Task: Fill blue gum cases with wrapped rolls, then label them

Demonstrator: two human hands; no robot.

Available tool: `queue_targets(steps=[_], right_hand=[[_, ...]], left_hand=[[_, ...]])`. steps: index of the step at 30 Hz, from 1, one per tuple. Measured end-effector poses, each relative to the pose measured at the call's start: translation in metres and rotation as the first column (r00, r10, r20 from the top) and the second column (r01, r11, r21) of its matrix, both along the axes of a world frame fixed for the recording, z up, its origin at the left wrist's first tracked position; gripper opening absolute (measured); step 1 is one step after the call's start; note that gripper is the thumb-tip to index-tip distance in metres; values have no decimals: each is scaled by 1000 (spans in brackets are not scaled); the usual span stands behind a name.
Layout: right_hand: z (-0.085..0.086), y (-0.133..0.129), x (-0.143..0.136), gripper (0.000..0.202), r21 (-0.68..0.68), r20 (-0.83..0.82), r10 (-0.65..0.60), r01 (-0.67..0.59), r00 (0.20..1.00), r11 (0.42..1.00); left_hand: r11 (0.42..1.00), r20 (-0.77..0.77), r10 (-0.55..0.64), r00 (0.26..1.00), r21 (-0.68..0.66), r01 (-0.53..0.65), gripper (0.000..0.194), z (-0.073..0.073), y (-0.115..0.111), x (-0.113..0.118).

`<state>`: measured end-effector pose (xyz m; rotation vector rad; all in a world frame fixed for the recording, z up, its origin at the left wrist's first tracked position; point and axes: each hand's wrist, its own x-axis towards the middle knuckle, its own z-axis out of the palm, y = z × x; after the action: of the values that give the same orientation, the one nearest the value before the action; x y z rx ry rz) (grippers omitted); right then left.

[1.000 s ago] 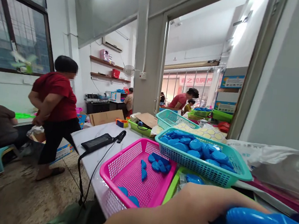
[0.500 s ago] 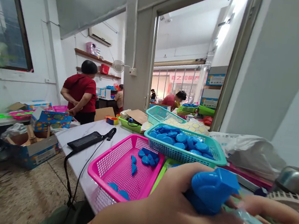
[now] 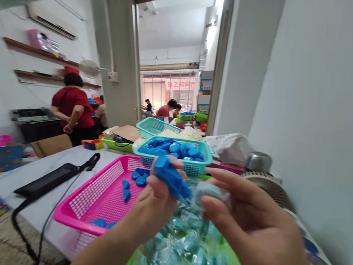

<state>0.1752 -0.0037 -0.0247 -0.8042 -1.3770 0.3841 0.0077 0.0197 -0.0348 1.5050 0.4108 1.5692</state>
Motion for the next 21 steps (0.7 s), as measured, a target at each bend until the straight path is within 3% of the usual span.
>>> queue_targets(steps=[3, 8, 12, 17, 21], right_hand=[[7, -8, -14, 24, -48, -105, 38, -44, 994, 998], [6, -11, -18, 19, 73, -96, 69, -62, 993, 995], [3, -6, -17, 19, 117, 48, 117, -122, 992, 986], [4, -5, -18, 19, 279, 226, -58, -8, 972, 960], [9, -10, -18, 26, 361, 296, -40, -73, 954, 930]], left_hand=[[998, 35, -2, 999, -65, 4, 64, 4, -2, -1], [995, 69, -5, 998, -96, 12, 64, 5, -3, 0], [1000, 70, 25, 997, -10, -24, 59, 5, -8, 2], [989, 14, 67, 998, 128, -69, 57, 6, -14, -3], [983, 1, 41, 999, 178, -41, 56, 3, -15, -6]])
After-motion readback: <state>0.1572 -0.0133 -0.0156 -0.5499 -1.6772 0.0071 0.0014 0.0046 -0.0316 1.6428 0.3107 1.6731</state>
